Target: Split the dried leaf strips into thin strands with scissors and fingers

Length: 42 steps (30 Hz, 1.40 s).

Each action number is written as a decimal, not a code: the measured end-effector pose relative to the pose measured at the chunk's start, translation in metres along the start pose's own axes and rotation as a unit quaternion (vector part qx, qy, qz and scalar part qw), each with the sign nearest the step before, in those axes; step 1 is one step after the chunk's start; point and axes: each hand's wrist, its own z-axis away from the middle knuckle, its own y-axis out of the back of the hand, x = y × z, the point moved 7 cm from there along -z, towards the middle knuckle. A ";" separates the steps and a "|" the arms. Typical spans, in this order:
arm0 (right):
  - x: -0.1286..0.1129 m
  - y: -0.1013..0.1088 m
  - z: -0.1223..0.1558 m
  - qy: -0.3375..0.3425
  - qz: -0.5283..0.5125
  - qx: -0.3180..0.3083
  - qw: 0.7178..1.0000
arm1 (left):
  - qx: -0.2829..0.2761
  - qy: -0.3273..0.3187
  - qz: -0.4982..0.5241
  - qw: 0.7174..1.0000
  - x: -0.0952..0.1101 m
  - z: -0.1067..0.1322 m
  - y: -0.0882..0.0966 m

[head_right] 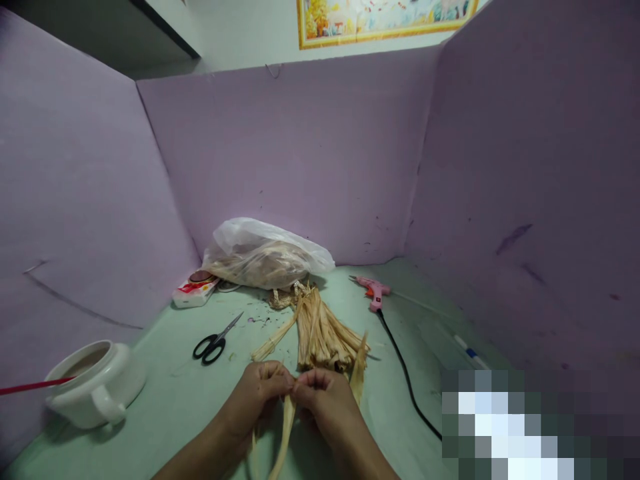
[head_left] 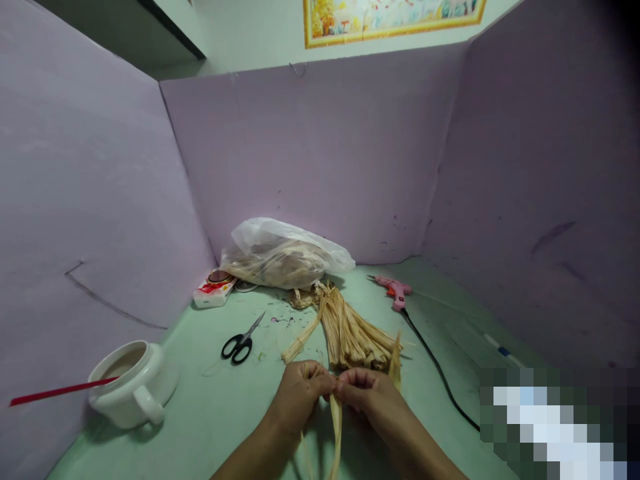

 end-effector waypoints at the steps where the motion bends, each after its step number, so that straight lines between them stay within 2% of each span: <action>1: -0.001 0.000 0.000 0.003 0.001 -0.002 1.000 | 0.005 0.001 -0.006 1.000 0.000 0.000 0.001; 15: -0.006 -0.004 0.004 -0.002 0.015 -0.034 0.999 | -0.024 0.024 -0.034 0.999 -0.004 -0.003 -0.001; 22: -0.007 0.000 0.004 0.005 0.012 -0.018 1.000 | -0.033 0.018 -0.031 0.999 -0.004 -0.005 0.000; 30: -0.014 0.000 0.011 0.019 -0.004 -0.032 0.999 | -0.043 -0.025 -0.045 0.998 0.011 0.001 -0.003; 42: -0.010 0.002 0.004 0.022 -0.002 -0.005 1.000 | -0.030 -0.063 -0.091 0.993 0.013 0.001 -0.002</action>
